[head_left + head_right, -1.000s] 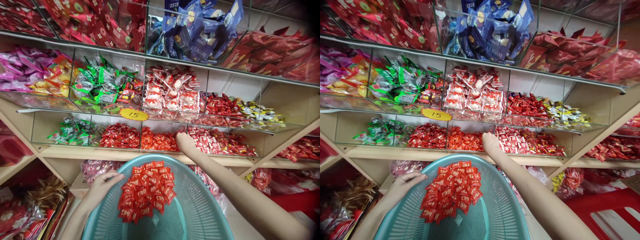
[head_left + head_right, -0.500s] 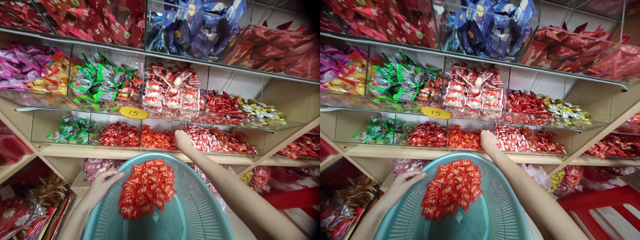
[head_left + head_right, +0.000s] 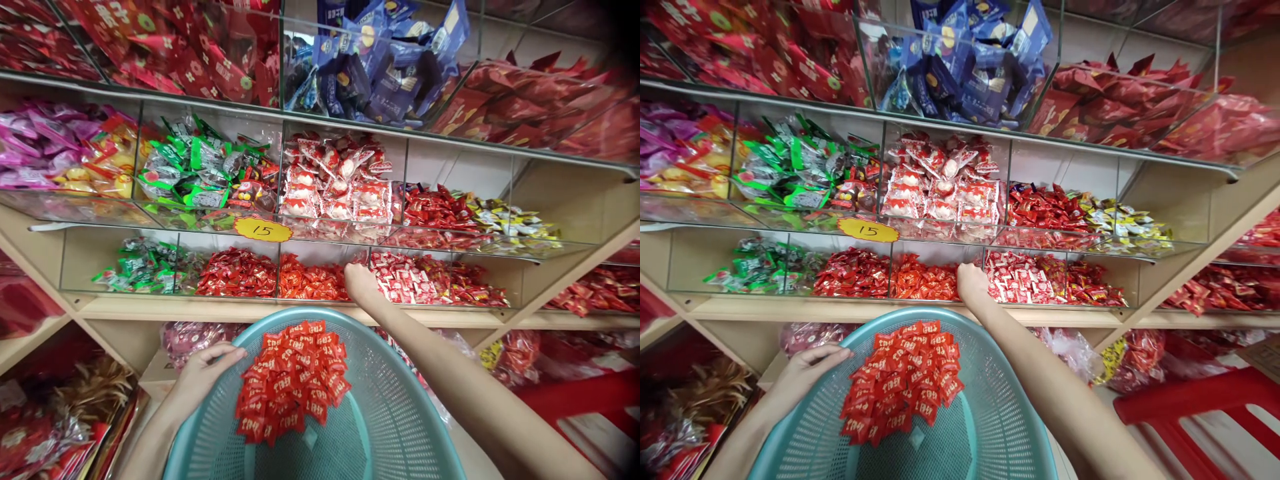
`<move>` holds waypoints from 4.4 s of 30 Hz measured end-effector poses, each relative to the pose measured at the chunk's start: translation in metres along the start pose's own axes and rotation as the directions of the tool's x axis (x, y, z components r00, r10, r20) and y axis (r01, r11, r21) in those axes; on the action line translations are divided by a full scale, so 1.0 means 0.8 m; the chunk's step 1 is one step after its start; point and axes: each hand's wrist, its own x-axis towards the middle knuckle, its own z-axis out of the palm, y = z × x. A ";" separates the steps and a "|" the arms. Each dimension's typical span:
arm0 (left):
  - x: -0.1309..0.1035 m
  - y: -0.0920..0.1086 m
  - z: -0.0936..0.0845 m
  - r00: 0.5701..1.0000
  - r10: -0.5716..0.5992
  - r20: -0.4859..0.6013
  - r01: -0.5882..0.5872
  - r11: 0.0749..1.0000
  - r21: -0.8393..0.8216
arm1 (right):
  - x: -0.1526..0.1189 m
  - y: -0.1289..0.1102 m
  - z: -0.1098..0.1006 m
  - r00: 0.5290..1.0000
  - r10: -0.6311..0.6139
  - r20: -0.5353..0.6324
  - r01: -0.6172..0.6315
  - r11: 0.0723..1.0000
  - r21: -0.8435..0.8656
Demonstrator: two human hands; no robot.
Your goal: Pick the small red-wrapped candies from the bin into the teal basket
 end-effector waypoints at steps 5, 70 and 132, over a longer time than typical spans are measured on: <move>0.000 0.002 0.000 1.000 0.010 -0.003 -0.010 1.000 -0.008 | -0.005 -0.003 -0.002 0.995 -0.002 -0.099 0.001 1.000 -0.014; -0.004 0.005 0.002 0.999 -0.052 -0.005 0.052 0.998 -0.031 | -0.169 -0.014 0.132 0.890 -0.215 0.402 -0.297 0.398 0.868; -0.003 -0.004 0.005 1.000 -0.025 0.009 0.026 0.997 -0.069 | -0.165 0.015 0.099 0.839 -0.473 0.268 -0.158 0.261 0.952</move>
